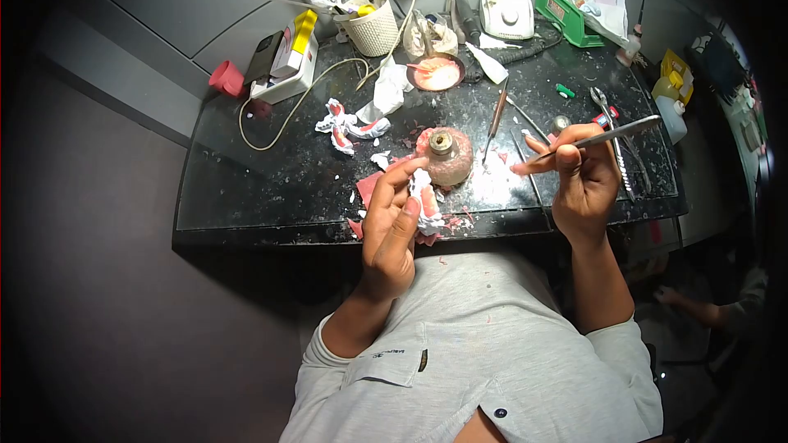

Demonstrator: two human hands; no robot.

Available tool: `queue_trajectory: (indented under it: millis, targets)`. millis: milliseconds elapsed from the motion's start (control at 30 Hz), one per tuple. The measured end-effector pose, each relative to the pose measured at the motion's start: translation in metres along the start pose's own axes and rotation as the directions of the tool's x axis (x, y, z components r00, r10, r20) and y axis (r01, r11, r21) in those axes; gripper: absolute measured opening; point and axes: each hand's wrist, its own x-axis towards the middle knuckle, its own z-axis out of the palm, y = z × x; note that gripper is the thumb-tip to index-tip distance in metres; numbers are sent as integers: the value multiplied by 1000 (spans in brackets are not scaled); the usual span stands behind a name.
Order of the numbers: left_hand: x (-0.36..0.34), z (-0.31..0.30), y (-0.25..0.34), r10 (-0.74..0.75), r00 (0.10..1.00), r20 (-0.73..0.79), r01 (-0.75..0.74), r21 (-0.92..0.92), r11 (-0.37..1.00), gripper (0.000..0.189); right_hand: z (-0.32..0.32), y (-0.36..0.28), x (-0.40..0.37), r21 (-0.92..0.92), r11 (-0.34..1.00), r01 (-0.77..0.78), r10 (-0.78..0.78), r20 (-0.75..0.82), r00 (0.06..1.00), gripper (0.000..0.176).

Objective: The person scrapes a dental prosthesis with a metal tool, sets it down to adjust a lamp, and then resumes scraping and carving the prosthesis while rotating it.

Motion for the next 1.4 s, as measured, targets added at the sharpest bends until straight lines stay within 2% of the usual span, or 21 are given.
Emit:
queue_trajectory:
  millis: [33,67,100,167,200,233,267,300,367,467,533,633,933,1000,1033,1133,1233,1400]
  targets:
    - [-1,-1,0,3,998,55,2,-75,997,49,-1,-3,-1,55,996,-66,65,8,998,19]
    - [-2,-1,0,9,994,110,8,-150,989,44,-1,-8,-3,-5,996,-84,84,38,996,19]
    - [-2,-2,2,10,994,110,7,-149,989,44,-1,-8,-5,36,997,-70,66,100,993,17]
    - [-3,-5,5,-49,990,132,65,-121,991,44,14,-9,-8,32,999,43,-46,120,992,14]
    - [-3,-10,7,-51,990,132,67,-120,990,44,22,-20,-8,69,998,-6,-4,137,991,9]
    - [-3,-15,9,-120,979,164,135,-80,988,43,26,-24,-9,78,997,-19,5,170,986,11]
    - [-4,-18,10,-190,963,193,201,-39,979,43,25,-28,-10,-23,999,23,-16,257,966,14]
    - [-4,-16,12,-193,962,191,204,-38,978,43,24,-31,-10,-119,990,73,-28,345,938,17]
    - [-2,-8,17,-180,979,91,178,26,984,44,32,-28,-6,-75,969,236,-186,411,893,21]
    - [-1,-9,18,-172,981,93,170,31,985,43,36,-34,-7,-132,957,257,-171,459,872,26]
    - [0,-10,19,-171,981,93,168,46,985,42,35,-28,-10,-70,976,208,-143,516,845,27]
    - [-1,-11,21,-158,983,93,151,81,985,41,42,-32,-12,-108,973,202,-121,504,855,22]
    - [-1,-12,23,-113,989,100,97,153,984,41,41,-30,-12,-128,968,215,-118,524,844,21]
    - [-1,-20,27,-244,954,174,211,188,959,40,40,-31,-12,-133,968,213,-114,524,844,21]
    - [-1,-17,26,-244,954,175,211,189,959,40,40,-31,-12,-137,968,212,-111,524,844,22]
    - [0,-12,21,-157,981,112,143,129,981,41,42,-33,-13,-143,970,194,-99,500,860,22]
    - [1,-14,18,-173,978,118,164,85,983,41,42,-32,-15,-136,969,206,-113,496,861,21]
    - [0,-14,18,-267,955,132,280,-95,955,41,44,-30,-17,-109,966,236,-155,486,860,25]
